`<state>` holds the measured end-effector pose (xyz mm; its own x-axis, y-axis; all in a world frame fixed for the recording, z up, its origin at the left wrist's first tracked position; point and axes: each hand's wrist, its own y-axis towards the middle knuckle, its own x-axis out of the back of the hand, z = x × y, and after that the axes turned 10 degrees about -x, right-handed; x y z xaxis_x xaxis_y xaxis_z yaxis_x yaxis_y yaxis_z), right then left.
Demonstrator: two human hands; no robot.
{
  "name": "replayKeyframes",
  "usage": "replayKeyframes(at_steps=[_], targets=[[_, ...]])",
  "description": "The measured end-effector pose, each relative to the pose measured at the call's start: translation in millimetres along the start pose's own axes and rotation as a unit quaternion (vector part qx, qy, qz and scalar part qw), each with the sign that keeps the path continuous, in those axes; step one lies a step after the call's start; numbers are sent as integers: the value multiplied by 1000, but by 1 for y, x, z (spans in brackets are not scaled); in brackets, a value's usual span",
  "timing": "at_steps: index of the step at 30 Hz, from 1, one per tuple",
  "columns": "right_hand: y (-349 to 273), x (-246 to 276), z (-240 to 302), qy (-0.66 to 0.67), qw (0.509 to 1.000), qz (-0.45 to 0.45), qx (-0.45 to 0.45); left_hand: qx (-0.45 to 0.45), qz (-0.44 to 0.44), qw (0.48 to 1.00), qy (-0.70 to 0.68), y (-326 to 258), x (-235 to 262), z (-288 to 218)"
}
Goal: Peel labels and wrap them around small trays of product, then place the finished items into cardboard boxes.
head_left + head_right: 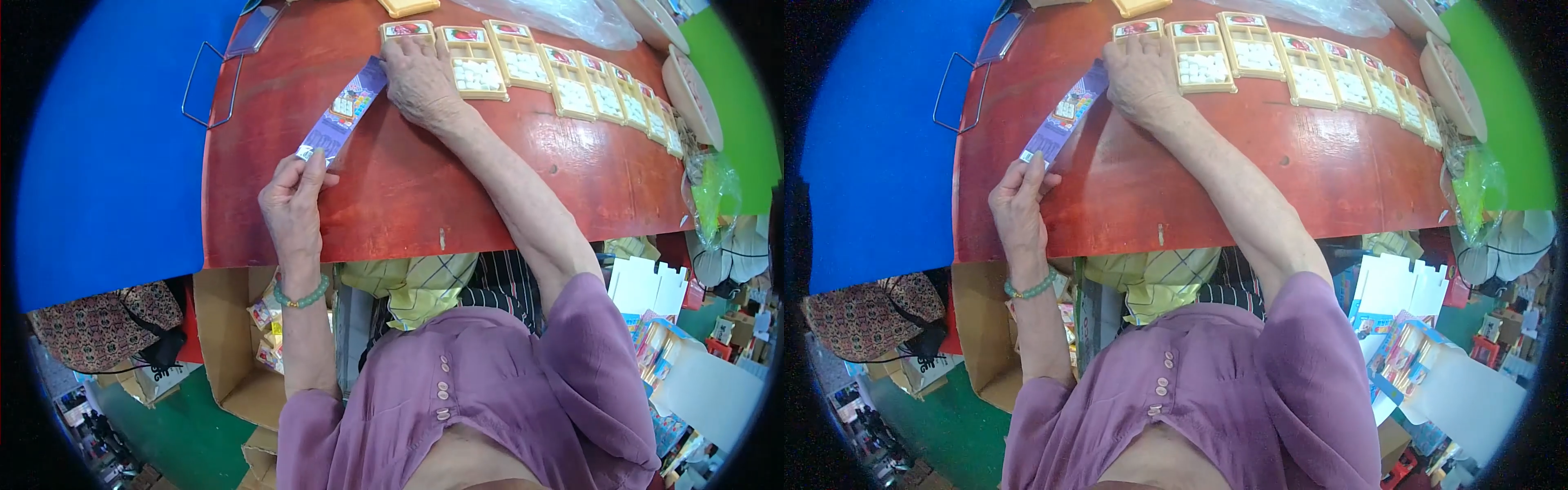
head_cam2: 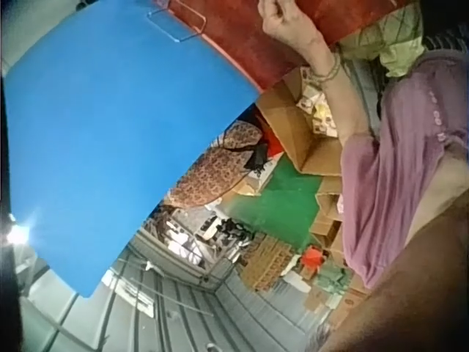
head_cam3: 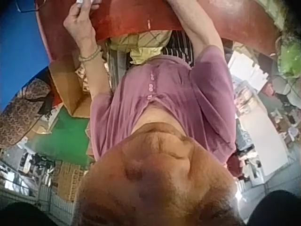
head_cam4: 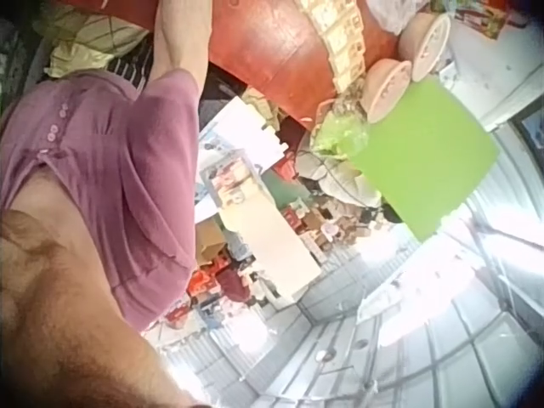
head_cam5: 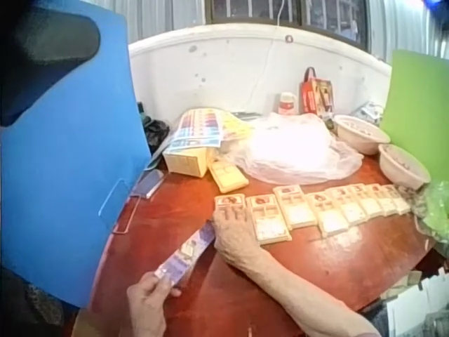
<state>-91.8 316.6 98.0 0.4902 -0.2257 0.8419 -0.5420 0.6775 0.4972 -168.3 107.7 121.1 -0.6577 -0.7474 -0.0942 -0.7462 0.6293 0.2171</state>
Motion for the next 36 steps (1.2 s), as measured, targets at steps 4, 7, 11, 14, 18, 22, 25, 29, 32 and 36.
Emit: replayKeyframes(at_steps=[4, 7, 11, 14, 18, 22, 25, 29, 32, 36], targets=[[-17, 6, 13, 43, 999, 10, 2, 20, -4, 999, -29, -16, 14, -13], [-39, 21, 36, 65, 997, 30, 9, 23, -22, 999, -33, -34, 43, -20], [-75, 45, 69, 102, 993, 64, 9, -5, -44, 997, -68, -61, 76, -38], [-104, 62, 92, 147, 987, 69, 9, -12, -63, 995, -81, -79, 102, -46], [-116, 85, 105, 310, 940, 144, -27, -13, -98, 992, -78, -94, 120, -49], [-112, 101, 94, 390, 909, 126, -77, -10, -133, 987, -89, -89, 114, -48], [-100, 97, 74, 485, 844, 177, -147, 4, -127, 988, -84, -79, 94, -47], [-78, 85, 52, 455, 832, 250, -195, -10, -115, 992, -58, -67, 74, -32], [-72, 70, 40, 450, 798, 322, -238, -16, -117, 993, -30, -65, 66, -19], [-73, 62, 34, 484, 773, 327, -249, -11, -79, 993, 89, -58, 64, -12]])
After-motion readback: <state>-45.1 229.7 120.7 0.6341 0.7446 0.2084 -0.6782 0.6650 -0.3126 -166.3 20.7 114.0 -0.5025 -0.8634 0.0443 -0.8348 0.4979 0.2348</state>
